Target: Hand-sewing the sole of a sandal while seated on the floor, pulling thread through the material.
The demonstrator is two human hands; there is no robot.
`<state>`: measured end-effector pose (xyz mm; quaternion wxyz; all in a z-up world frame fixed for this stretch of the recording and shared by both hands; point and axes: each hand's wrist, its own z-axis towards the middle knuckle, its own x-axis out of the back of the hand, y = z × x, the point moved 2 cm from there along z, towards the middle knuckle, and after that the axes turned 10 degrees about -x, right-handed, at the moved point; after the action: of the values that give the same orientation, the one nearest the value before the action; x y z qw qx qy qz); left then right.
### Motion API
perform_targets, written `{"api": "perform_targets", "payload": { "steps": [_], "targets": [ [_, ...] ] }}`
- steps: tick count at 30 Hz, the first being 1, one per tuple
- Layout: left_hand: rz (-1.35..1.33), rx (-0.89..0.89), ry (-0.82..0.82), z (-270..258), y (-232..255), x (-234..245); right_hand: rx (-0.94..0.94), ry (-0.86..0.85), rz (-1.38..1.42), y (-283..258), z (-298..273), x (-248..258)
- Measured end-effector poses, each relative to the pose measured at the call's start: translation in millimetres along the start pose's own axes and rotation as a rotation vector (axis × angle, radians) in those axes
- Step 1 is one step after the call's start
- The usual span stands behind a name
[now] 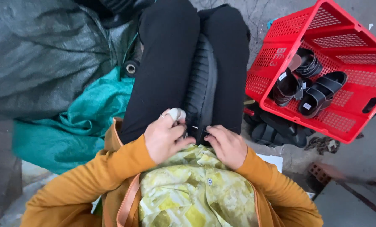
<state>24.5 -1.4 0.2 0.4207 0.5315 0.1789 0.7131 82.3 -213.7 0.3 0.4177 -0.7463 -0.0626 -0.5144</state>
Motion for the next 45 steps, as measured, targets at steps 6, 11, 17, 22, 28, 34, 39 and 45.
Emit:
{"api": "perform_targets", "payload": {
  "steps": [6, 11, 17, 22, 28, 34, 39, 45],
  "targets": [
    [-1.343, 0.620, 0.176, 7.1, 11.1, 9.0, -0.008, 0.126, 0.227, -7.8, 6.5, 7.5],
    [-0.803, 0.709, 0.031, -19.0, -11.7, -32.6, 0.177, 0.056, -0.128, -27.7, 16.0, 43.2],
    [-0.058, -0.023, -0.054, 27.1, 16.9, -8.0, 0.045, -0.227, -0.572, -12.7, 6.5, 108.3],
    [0.020, -0.260, 0.078, 7.3, 23.5, -14.6, 0.177, -0.064, -0.162, -4.7, 4.0, 56.2],
    [-0.068, -0.290, -0.004, 3.5, 23.3, 5.5, 0.198, 0.012, 0.429, 49.7, -20.1, 76.7],
    [-0.043, -0.300, -0.040, 3.4, 23.8, 2.8, -0.315, 0.192, -0.074, 26.6, -17.2, 127.5],
    [-0.061, -0.310, 0.039, 6.1, 25.6, 6.5, 0.118, 0.033, -0.090, -5.8, -5.0, 44.6],
    [-0.077, -0.326, 0.040, 4.2, 27.3, 8.4, 0.160, 0.127, 0.065, 29.0, -22.5, 59.5]
  ]
}}
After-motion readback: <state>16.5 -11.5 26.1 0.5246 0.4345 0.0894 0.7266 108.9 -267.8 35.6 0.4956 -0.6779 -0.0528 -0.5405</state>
